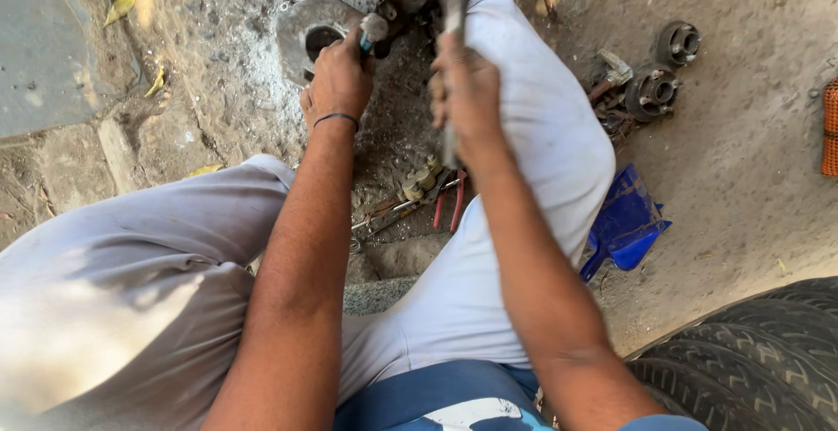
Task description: The person sits on the ground with a stone mortar on their lap and uses pliers to grip and pull small metal parts out of a pile of rusty hardware in the mortar. They sort through the pieces by hand, then move to a work area and hammer a metal piece against a punch on the ground.
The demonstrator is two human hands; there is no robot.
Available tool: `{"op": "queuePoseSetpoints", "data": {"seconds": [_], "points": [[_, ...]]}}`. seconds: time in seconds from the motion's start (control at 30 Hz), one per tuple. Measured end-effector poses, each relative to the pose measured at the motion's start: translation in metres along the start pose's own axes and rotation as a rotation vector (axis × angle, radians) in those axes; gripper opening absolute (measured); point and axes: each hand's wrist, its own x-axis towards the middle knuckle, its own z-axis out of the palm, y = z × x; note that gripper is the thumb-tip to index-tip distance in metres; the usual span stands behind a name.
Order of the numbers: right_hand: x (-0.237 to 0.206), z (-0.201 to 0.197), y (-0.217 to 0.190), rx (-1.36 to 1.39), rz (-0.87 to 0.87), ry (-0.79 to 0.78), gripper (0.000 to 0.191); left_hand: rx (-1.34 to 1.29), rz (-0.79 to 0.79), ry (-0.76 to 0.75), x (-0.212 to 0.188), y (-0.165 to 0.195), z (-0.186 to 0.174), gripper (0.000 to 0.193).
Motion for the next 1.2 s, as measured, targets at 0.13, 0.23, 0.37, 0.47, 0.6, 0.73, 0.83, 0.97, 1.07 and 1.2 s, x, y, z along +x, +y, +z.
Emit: {"op": "queuePoseSetpoints", "data": {"seconds": [0.13,0.23,0.37,0.47,0.6,0.73,0.83,0.97,1.07,1.2], "points": [[-0.021,-0.014,-0.022,-0.065,-0.585,-0.197,0.042,-0.001,-0.093,-0.071,-0.001,0.004,-0.002,0.039],[-0.012,-0.004,0.016,-0.058,-0.57,-0.093,0.04,0.054,-0.062,-0.071,-0.001,0.004,-0.001,0.032],[-0.005,-0.016,0.064,-0.546,-0.223,-0.009,0.033,0.033,-0.086,-0.092,-0.005,0.0,0.005,0.028],[-0.016,-0.037,0.058,-0.238,-0.099,-0.004,0.03,0.089,-0.026,-0.073,-0.006,-0.002,0.011,0.029],[-0.03,-0.061,0.019,-0.126,-0.34,-0.027,0.036,-0.606,-0.461,-0.067,0.008,-0.008,0.012,0.025],[-0.032,-0.063,0.013,-0.013,-0.392,-0.059,0.043,-0.364,-0.098,-0.029,0.015,-0.028,0.008,0.024],[-0.03,-0.064,0.028,0.061,-0.171,-0.023,0.042,-0.579,-0.137,0.023,0.011,-0.04,0.012,0.02],[-0.021,-0.073,0.037,0.07,-0.172,-0.043,0.046,-0.436,-0.099,0.01,0.012,-0.04,0.018,0.018],[-0.014,-0.078,0.032,0.051,-0.196,-0.037,0.046,-0.341,-0.071,-0.002,0.013,-0.036,0.019,0.02],[-0.013,-0.077,0.033,0.019,-0.267,-0.041,0.044,-0.335,-0.04,0.028,0.008,-0.03,0.022,0.021]]}}
